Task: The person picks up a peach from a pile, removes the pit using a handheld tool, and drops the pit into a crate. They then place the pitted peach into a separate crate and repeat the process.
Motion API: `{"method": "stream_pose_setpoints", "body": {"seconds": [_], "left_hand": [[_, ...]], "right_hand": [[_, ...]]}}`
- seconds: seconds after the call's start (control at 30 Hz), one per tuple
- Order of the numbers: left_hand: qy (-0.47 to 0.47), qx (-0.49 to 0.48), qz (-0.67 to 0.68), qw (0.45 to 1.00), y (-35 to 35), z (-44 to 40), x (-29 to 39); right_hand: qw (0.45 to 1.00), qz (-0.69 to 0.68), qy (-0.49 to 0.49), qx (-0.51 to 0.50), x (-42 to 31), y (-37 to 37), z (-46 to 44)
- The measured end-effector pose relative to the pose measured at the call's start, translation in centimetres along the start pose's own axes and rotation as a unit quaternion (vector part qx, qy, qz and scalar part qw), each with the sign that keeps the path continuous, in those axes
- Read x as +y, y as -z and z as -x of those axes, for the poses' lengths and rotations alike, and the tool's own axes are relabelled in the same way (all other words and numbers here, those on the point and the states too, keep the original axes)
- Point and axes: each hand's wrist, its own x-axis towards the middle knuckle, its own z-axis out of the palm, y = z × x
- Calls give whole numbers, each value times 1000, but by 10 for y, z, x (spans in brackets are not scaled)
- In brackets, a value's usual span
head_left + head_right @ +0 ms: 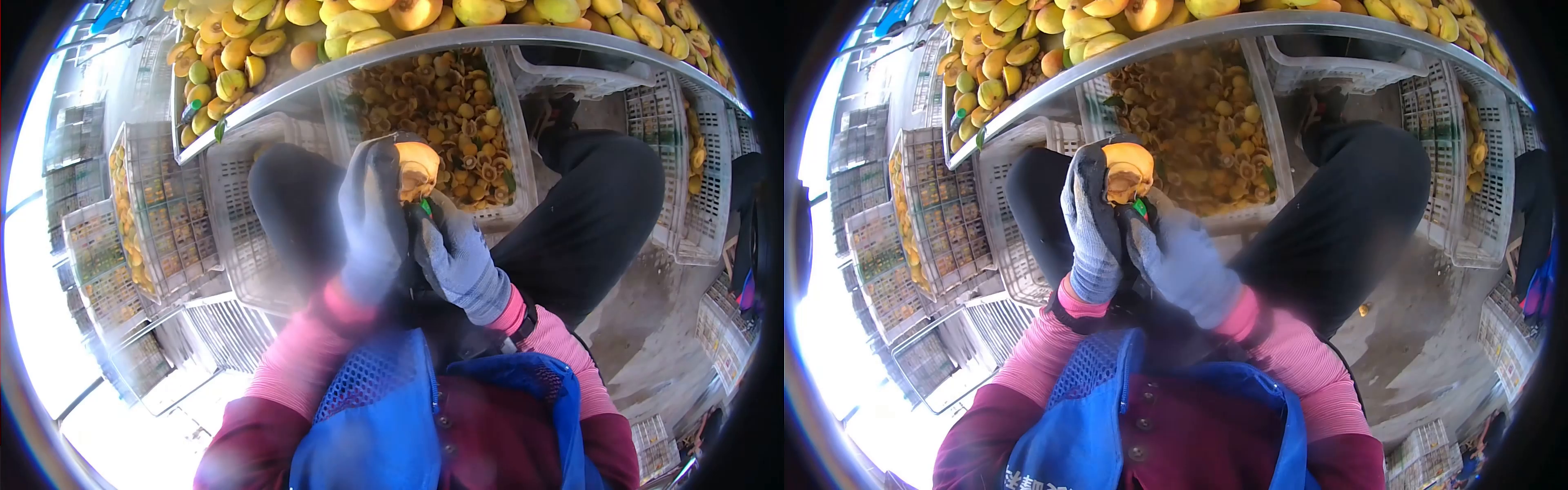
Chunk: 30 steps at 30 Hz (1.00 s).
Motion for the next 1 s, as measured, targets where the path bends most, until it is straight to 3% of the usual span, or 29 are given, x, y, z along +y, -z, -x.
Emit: {"method": "stream_pose_setpoints", "body": {"seconds": [0.07, 0.13, 0.23, 0.27, 0.37, 0.4, 0.43, 0.47, 0.5, 0.53, 0.6, 0.63, 0.67, 0.8, 0.9, 1.0], "left_hand": [[-23, -35, -26, 999, 3, -5, 1], [-13, -104, -38, 994, 14, -10, 3], [-129, -167, -109, 971, 20, -26, 1], [-79, -185, -52, 978, 19, -25, 3], [-3, -180, -32, 983, 22, -15, -10], [1, -165, -34, 986, 23, -14, -13], [6, -150, -36, 988, 24, -13, -16], [-134, -93, -151, 975, 26, -7, -43], [-268, -29, -261, 927, 25, -5, -50], [-300, 7, -365, 881, 35, -5, -53], [-272, -7, -312, 910, 46, -5, -50], [-242, -27, -305, 921, 56, -5, -42], [-214, -38, -290, 932, 59, -6, -34], [-124, -42, -194, 972, 60, -12, -8], [-79, -47, -25, 995, 50, -11, 7], [-74, 0, -19, 997, 41, -9, 7]], "right_hand": [[989, -96, -107, -36, -7, 3, -1], [913, -251, -305, -101, -28, 9, -4], [741, -521, -350, -240, -12, 17, -3], [657, -593, -378, -272, -11, 19, -4], [449, -759, -333, -335, 6, 11, -3], [414, -781, -299, -359, 12, 8, -5], [436, -776, -276, -364, 9, 11, -5], [457, -769, -254, -368, 3, 17, -6], [476, -760, -233, -375, 0, 24, -8], [526, -757, -234, -310, 2, 30, -7], [817, -464, -290, -185, 0, 34, -9], [897, -271, -326, -122, -2, 35, -10], [932, -143, -321, -85, 1, 29, -9], [961, -117, -229, -98, 2, 10, 1], [954, -167, -226, -105, -2, 4, 7], [927, -256, -249, -116, -9, 2, 12]]}}
